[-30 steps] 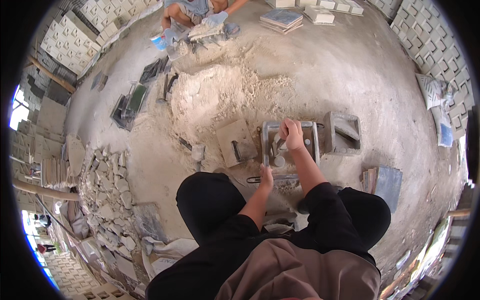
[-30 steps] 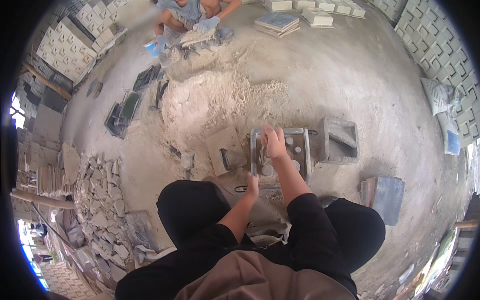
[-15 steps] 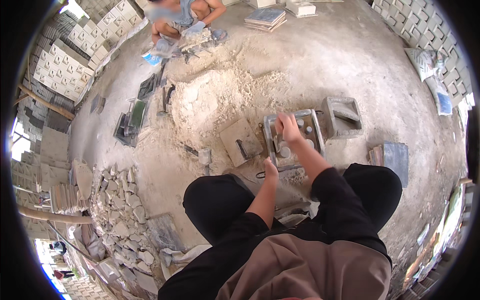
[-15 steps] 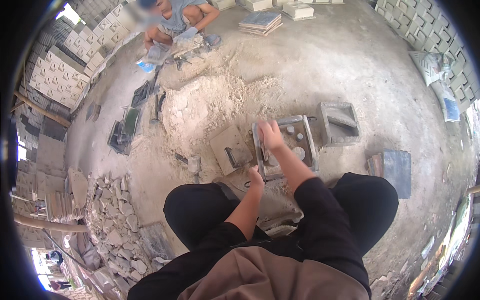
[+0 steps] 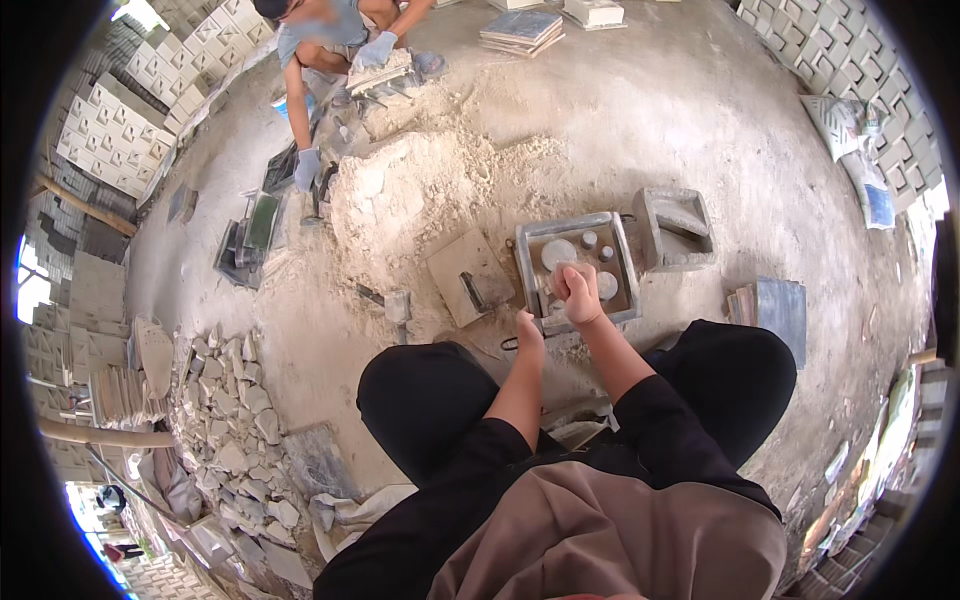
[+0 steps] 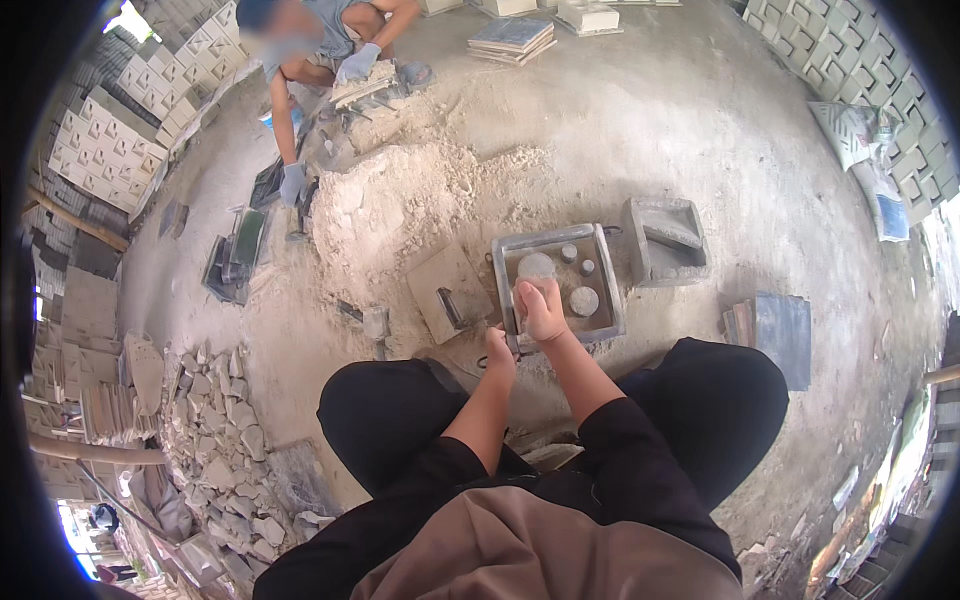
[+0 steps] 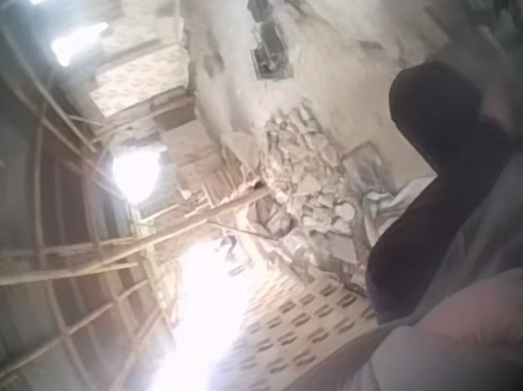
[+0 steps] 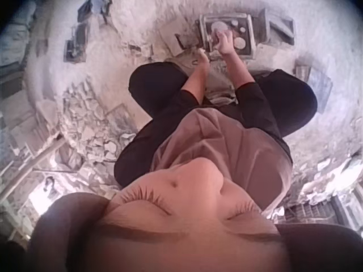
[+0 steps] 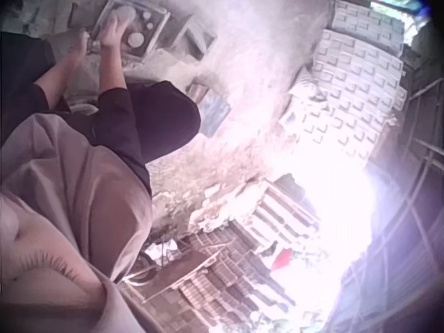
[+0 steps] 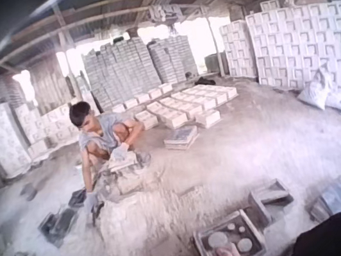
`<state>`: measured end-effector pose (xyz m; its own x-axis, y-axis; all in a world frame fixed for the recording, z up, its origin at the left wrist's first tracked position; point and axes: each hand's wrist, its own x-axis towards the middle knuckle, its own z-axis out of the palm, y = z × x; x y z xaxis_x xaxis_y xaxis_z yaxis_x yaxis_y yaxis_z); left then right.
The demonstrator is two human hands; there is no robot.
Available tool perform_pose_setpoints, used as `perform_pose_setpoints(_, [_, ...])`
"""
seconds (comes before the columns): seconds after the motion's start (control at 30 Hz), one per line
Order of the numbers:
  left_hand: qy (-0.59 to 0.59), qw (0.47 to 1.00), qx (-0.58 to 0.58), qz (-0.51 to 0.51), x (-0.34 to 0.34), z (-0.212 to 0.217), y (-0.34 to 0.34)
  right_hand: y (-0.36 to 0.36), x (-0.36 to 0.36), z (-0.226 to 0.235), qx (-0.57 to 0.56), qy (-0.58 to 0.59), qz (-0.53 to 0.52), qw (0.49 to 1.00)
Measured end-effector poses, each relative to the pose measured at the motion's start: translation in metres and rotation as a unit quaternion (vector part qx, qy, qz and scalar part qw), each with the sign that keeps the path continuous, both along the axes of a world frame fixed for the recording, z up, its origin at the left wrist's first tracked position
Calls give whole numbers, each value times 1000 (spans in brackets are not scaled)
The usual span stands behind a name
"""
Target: The person molds bricks by packing sand into a circular mold inside a square frame and using a stick to level the surface.
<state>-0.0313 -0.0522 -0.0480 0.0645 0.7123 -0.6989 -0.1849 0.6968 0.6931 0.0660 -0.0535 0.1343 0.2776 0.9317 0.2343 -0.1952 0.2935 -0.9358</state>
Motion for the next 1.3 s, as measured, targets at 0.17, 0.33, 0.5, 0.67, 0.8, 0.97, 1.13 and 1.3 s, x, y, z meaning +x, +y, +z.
perform_pose_setpoints(0.17, [-73, 996, 46, -2, 7, 25, 11, 10, 6, 20, -32, 25, -31, 999])
perform_pose_setpoints(0.33, [-79, 997, 22, -2, 14, 37, -3, -9, 3, 4, -54, -43, 33, 997])
perform_pose_setpoints(0.5, [-132, 987, 86, 0, 3, 37, 7, -3, -6, 34, -49, -67, 114, 990])
perform_pose_setpoints(0.67, [-88, 988, -19, -127, 10, 60, -4, 1, 8, 25, -81, -120, 179, 973])
perform_pose_setpoints(0.8, [-87, 989, 23, -114, 5, 72, -9, -4, 6, 44, -51, -147, 231, 960])
perform_pose_setpoints(0.97, [-124, 990, 17, -62, 10, 64, -6, 0, 20, 25, -69, -104, 247, 961])
perform_pose_setpoints(1.13, [-74, 995, -20, -69, 6, 65, 1, -4, 23, 15, -89, -131, 290, 944])
perform_pose_setpoints(1.3, [-111, 989, -6, -103, 32, 48, -13, -8, 45, 20, -214, -169, 340, 900])
